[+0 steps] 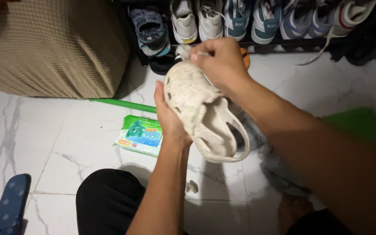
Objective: The person organizes several pairs of slippers and shoes on a tiled floor, then uses a cloth to wipe the exterior and interior of a pair of white clogs. The person places the cleaned shoes back on the floor near a shoe rack.
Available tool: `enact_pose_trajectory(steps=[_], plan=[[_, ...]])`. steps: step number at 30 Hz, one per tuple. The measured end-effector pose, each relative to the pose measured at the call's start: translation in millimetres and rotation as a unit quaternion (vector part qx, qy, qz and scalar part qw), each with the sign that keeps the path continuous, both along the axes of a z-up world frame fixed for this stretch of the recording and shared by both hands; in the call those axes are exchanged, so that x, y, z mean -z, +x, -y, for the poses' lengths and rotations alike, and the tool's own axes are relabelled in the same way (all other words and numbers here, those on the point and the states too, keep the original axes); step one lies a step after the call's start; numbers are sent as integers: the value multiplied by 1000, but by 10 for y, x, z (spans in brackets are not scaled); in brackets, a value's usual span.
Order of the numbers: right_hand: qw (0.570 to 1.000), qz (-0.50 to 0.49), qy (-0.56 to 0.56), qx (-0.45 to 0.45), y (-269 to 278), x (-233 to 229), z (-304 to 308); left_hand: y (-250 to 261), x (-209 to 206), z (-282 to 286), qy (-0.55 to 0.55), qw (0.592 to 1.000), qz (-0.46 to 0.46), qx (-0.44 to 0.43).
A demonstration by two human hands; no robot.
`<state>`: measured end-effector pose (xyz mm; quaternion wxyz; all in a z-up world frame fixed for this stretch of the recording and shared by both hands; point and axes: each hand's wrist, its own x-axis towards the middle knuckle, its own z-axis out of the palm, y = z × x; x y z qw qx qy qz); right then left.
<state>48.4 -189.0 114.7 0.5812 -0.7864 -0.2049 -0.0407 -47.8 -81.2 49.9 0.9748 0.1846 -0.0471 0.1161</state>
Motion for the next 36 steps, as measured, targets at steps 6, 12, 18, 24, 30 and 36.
enact_pose_trajectory(steps=[6,12,18,24,30,36], plan=[[974,-197,113,-15,-25,96,325,147,-29,-144,28,997,1,70],[950,292,-91,-56,-140,-214,392,489,-119,84,76,995,1,68],[922,362,-118,-68,-110,-291,311,476,-265,31,59,995,5,80],[961,241,-124,-51,-55,-344,406,414,-269,-7,88,994,-4,63],[981,170,-97,-16,137,-244,348,320,-277,-115,109,993,-4,32],[917,-306,217,-135,233,-261,616,194,-390,-328,67,990,76,96]])
